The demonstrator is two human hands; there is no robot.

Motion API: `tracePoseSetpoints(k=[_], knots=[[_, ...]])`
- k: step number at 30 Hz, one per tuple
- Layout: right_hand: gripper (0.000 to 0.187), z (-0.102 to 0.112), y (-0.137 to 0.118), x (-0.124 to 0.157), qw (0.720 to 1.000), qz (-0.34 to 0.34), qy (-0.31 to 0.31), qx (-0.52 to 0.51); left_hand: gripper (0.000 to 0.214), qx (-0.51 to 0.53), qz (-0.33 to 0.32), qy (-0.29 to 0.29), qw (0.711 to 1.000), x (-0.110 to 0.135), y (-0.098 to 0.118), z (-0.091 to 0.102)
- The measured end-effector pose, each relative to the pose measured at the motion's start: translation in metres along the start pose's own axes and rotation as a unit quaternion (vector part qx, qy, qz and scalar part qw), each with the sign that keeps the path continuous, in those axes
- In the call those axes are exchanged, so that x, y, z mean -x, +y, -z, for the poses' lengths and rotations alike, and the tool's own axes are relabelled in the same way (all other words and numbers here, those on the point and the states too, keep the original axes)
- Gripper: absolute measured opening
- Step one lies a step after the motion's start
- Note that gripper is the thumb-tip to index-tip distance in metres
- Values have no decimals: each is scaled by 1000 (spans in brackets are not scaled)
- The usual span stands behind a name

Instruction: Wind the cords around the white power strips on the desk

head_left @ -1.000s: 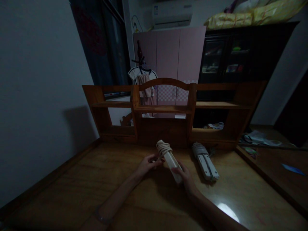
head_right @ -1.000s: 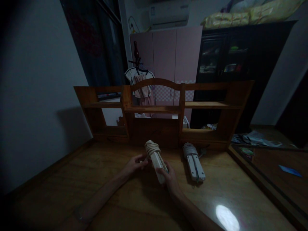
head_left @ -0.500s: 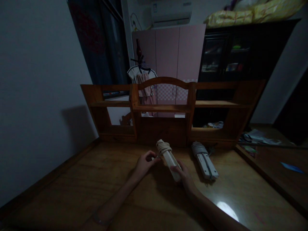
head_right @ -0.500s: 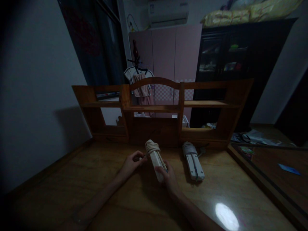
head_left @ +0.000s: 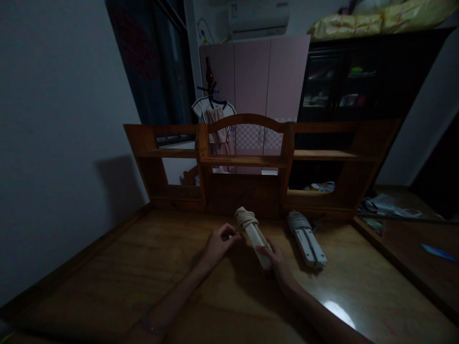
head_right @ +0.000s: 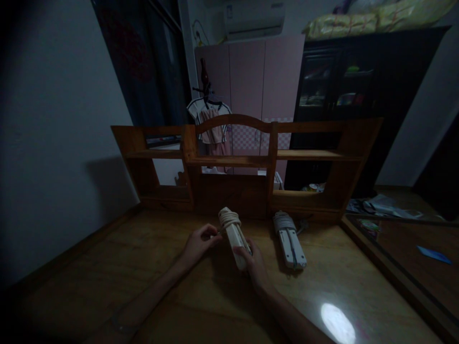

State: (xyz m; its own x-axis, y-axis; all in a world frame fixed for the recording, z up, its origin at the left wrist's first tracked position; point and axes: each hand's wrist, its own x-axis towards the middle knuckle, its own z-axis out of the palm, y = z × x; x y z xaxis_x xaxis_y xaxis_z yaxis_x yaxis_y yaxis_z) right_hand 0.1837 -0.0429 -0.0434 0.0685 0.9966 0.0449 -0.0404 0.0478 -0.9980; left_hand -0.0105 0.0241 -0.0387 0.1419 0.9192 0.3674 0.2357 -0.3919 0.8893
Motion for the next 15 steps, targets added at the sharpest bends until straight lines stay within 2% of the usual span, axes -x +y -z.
tracePoseSetpoints(k=[4,10,15], knots=[[46,0,0,0,1000,-9,-4,-16,27,83,29,28,996,-5,-8,2],[45,0,0,0,1000,-16,-4,-11,32,106,63,88,988,-16,-28,11],[45,0,1,0,1000,-11,-5,-16,34,122,87,85,985,-15,-25,11]])
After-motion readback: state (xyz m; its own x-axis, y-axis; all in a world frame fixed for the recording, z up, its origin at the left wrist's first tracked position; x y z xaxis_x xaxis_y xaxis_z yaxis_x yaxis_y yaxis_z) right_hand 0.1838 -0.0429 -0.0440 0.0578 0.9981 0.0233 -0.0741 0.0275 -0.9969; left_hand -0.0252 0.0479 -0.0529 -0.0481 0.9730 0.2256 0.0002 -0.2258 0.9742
